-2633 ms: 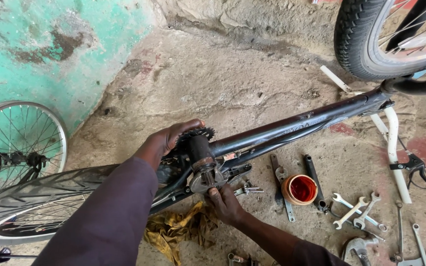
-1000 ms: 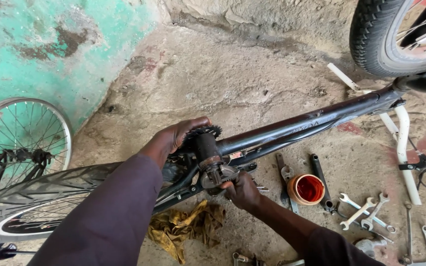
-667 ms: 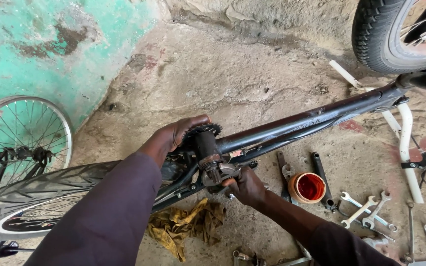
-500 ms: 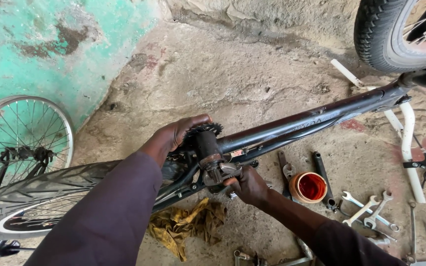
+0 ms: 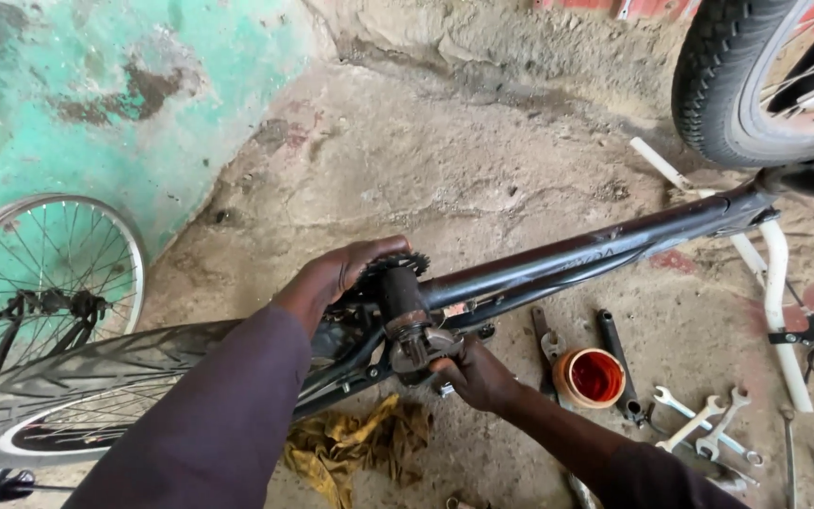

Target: Cleaning the bottom bracket spindle with a rag and attempting to install or adjust the crank arm on an upside-down bicycle.

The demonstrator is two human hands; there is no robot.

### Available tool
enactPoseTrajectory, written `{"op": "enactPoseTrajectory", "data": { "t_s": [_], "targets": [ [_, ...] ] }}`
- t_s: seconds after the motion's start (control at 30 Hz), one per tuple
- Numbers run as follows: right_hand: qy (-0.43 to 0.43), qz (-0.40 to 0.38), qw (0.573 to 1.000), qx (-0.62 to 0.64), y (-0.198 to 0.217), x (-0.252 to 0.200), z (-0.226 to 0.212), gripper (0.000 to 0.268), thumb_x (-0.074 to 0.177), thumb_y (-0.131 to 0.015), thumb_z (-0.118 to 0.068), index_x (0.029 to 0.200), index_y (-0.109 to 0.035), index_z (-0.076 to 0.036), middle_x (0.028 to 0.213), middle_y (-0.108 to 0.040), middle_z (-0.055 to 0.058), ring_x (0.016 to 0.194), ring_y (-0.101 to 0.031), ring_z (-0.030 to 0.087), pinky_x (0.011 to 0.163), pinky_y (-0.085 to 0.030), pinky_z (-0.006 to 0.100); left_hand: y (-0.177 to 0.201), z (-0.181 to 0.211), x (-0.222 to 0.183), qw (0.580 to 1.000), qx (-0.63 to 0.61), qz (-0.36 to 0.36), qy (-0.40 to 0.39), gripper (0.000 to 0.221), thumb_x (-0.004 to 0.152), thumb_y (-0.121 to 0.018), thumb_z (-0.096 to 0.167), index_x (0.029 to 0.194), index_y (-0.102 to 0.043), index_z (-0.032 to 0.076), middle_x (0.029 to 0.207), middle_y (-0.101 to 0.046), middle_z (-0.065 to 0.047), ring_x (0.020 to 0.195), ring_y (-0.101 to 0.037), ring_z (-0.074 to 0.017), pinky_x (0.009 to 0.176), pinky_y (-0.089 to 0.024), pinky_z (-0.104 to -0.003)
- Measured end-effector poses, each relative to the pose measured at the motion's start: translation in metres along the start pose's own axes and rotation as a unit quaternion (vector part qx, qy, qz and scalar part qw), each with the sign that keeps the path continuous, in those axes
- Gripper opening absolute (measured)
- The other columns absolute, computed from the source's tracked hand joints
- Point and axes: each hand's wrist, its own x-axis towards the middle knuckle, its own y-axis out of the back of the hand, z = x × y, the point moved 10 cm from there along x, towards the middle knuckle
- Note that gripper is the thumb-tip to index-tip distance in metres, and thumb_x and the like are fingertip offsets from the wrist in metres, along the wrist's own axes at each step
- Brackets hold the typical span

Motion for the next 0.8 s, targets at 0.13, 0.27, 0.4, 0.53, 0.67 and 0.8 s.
{"op": "enactPoseTrajectory", "data": {
  "t_s": [0.13, 0.27, 0.4, 0.53, 0.67, 0.8],
  "targets": [
    [-0.227, 0.042, 0.973, -0.026, -0.024, -0.059, 0.056, 0.032, 0.104, -0.042, -0.035, 0.107, -0.063, -0.011, 0.077, -0.051, 0.0, 0.06, -0.046, 0.014, 0.047, -0.042, 0.033, 0.006, -0.009, 0.002, 0.985, 0.045, 0.077, 0.151, 0.087, 0.068, -0.057, 0.066, 0.146, -0.06, 0.027, 0.17, -0.032, -0.008, 0.156, -0.025, -0.04, 0.119, -0.021, -0.066],
    [-0.285, 0.138, 0.917, 0.244, -0.057, -0.116, 0.083, 0.04, 0.107, -0.051, -0.037, 0.085, -0.056, -0.003, 0.058, -0.044, 0.0, 0.047, -0.03, 0.011, 0.043, -0.027, 0.032, 0.007, -0.007, 0.003, 0.981, 0.061, 0.075, 0.169, 0.093, 0.07, -0.056, 0.067, 0.152, -0.052, 0.024, 0.17, -0.027, -0.015, 0.155, -0.021, -0.044, 0.119, -0.021, -0.068],
    [-0.353, 0.155, 0.896, 0.219, -0.068, -0.132, 0.082, 0.043, 0.104, -0.052, -0.043, 0.091, -0.058, -0.002, 0.06, -0.048, 0.004, 0.048, -0.037, 0.013, 0.046, -0.037, 0.033, 0.012, -0.013, 0.02, 0.985, 0.056, 0.071, 0.145, 0.091, 0.068, -0.058, 0.065, 0.151, -0.054, 0.027, 0.17, -0.029, -0.011, 0.155, -0.023, -0.043, 0.117, -0.023, -0.069],
    [-0.393, 0.116, 0.912, 0.03, -0.06, -0.118, 0.066, 0.047, 0.101, -0.045, -0.049, 0.122, -0.066, -0.012, 0.072, -0.053, 0.0, 0.061, -0.044, 0.012, 0.057, -0.036, 0.033, 0.006, -0.008, 0.012, 0.987, 0.043, 0.067, 0.142, 0.095, 0.066, -0.058, 0.065, 0.152, -0.053, 0.024, 0.169, -0.034, -0.01, 0.154, -0.028, -0.041, 0.116, -0.025, -0.065],
    [-0.403, 0.044, 0.899, -0.163, -0.065, -0.15, 0.131, 0.04, 0.103, -0.048, -0.038, 0.134, -0.045, -0.012, 0.09, -0.074, 0.017, 0.072, -0.071, 0.035, 0.065, -0.052, 0.051, 0.005, -0.005, 0.005, 0.984, 0.058, 0.072, 0.152, 0.095, 0.066, -0.056, 0.067, 0.152, -0.052, 0.027, 0.171, -0.028, -0.011, 0.155, -0.023, -0.0427, 0.117, -0.022, -0.069],
    [-0.445, -0.006, 0.878, -0.179, -0.073, -0.187, 0.174, 0.05, 0.1, -0.06, -0.04, 0.134, -0.039, -0.008, 0.117, -0.061, 0.022, 0.102, -0.067, 0.041, 0.087, -0.053, 0.055, 0.004, 0.001, -0.003, 0.985, 0.053, 0.073, 0.15, 0.099, 0.065, -0.057, 0.069, 0.154, -0.049, 0.025, 0.169, -0.029, -0.012, 0.154, -0.025, -0.0431, 0.116, -0.024, -0.069]
  ]
}}
